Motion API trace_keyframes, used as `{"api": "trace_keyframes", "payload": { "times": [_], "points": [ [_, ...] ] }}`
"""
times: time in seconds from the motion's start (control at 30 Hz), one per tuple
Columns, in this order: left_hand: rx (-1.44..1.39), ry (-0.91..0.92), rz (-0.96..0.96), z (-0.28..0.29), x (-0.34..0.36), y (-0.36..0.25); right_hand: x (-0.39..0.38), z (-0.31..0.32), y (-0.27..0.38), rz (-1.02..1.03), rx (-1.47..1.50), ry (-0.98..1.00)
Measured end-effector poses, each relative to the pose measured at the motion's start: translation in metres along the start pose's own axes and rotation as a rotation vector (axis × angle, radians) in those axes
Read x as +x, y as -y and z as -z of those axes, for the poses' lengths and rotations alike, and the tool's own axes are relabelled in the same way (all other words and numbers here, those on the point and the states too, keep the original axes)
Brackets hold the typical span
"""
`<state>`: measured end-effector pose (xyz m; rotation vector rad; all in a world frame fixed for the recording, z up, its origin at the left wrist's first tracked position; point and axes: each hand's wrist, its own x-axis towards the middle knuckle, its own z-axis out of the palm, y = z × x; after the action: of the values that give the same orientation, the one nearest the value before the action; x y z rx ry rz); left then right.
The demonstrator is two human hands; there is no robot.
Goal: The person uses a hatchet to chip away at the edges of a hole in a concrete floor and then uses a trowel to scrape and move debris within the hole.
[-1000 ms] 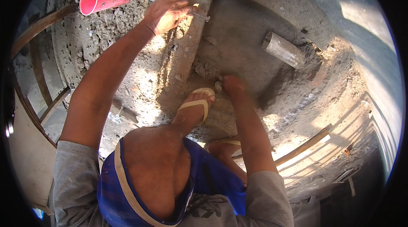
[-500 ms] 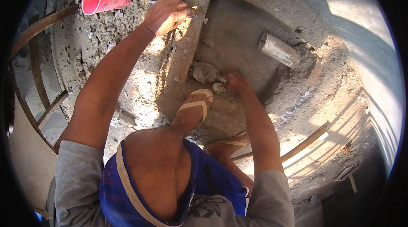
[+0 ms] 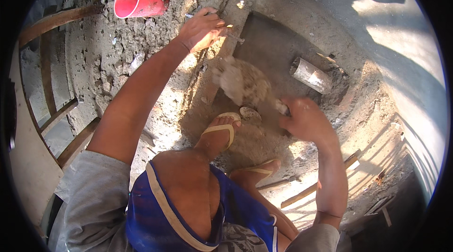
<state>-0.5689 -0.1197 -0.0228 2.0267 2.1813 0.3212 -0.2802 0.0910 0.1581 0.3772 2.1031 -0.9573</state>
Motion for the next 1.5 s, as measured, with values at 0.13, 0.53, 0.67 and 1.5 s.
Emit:
{"api": "trace_keyframes", "payload": {
  "times": [0.13,0.53,0.67,1.5],
  "points": [
    [-0.006,-0.020,0.083,0.003,-0.018,0.006,0.041,0.068,0.115,0.632,-0.091,-0.586],
    [0.081,-0.057,0.011,-0.005,0.002,0.000,0.072,-0.113,-0.067,-0.316,0.184,-0.656],
    [0.052,0.015,-0.017,-0.005,-0.013,0.002,0.149,-0.170,-0.081,-0.305,0.121,-0.497],
    [0.154,0.004,-0.095,-0.003,-0.004,0.004,0.106,-0.243,-0.199,-0.396,0.006,-0.398]
  ]
}}
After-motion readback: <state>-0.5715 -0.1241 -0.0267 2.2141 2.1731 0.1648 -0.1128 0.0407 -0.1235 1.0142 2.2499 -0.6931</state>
